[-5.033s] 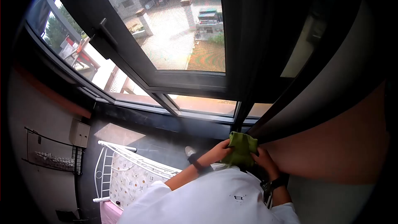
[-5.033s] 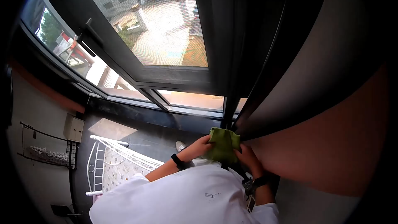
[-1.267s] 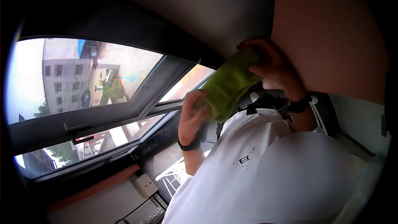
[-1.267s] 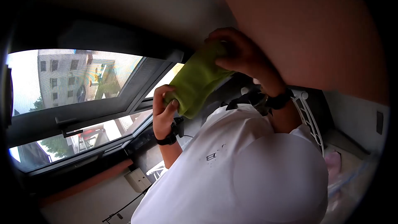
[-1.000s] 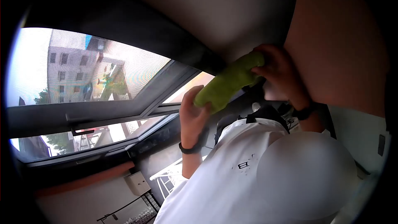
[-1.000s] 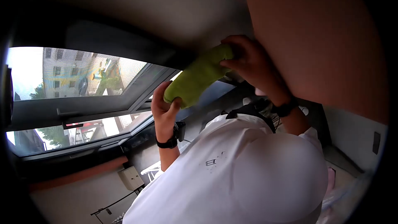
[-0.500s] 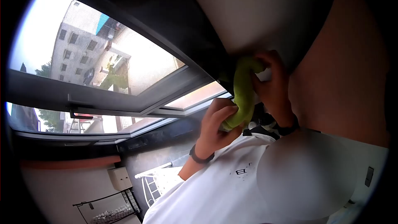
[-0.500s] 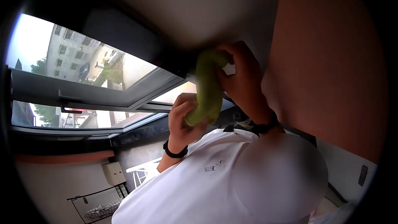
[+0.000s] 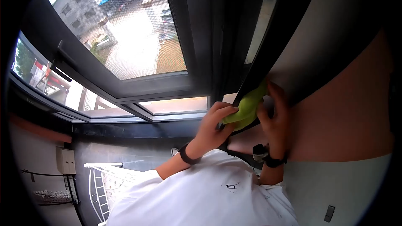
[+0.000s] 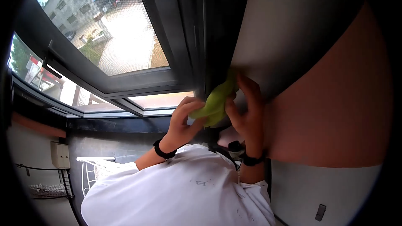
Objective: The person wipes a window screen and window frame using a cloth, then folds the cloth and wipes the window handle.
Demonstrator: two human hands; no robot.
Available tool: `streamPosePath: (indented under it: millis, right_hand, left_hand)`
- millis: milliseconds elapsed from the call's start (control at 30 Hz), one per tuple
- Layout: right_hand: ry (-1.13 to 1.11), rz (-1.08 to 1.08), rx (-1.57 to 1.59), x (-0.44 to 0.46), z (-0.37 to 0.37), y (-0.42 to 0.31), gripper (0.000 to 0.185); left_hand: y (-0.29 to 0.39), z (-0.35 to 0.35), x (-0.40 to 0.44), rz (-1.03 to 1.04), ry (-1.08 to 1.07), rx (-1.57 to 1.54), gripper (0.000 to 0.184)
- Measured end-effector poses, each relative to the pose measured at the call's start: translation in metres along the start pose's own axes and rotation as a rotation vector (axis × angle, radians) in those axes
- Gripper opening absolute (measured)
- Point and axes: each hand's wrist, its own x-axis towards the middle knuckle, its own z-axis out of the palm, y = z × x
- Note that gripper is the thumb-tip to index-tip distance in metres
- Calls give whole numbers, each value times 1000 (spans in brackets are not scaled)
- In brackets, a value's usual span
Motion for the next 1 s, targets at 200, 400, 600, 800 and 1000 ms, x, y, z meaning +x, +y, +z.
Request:
streamPosePath:
  millis: [200,400,600,800,1000]
  right_hand:
    - [56,133,93,-21,14,18,42]
    - [328,307,440,-12,18,26,30]
    - [444,400,536,11,8,2,24]
    - [525,422,449,26,12,-24,24]
    - [418,380,287,29,2,-9,23]
  left_hand:
    - [8,1,-9,-43,-15,-68,44]
    - [28,-1,14,100,-41,-92,48]
    - [45,8,32,245,-82,-78,46]
    - [40,18,29,186,-18,-82,51]
    - [37,0,36,147,-61,-70,48]
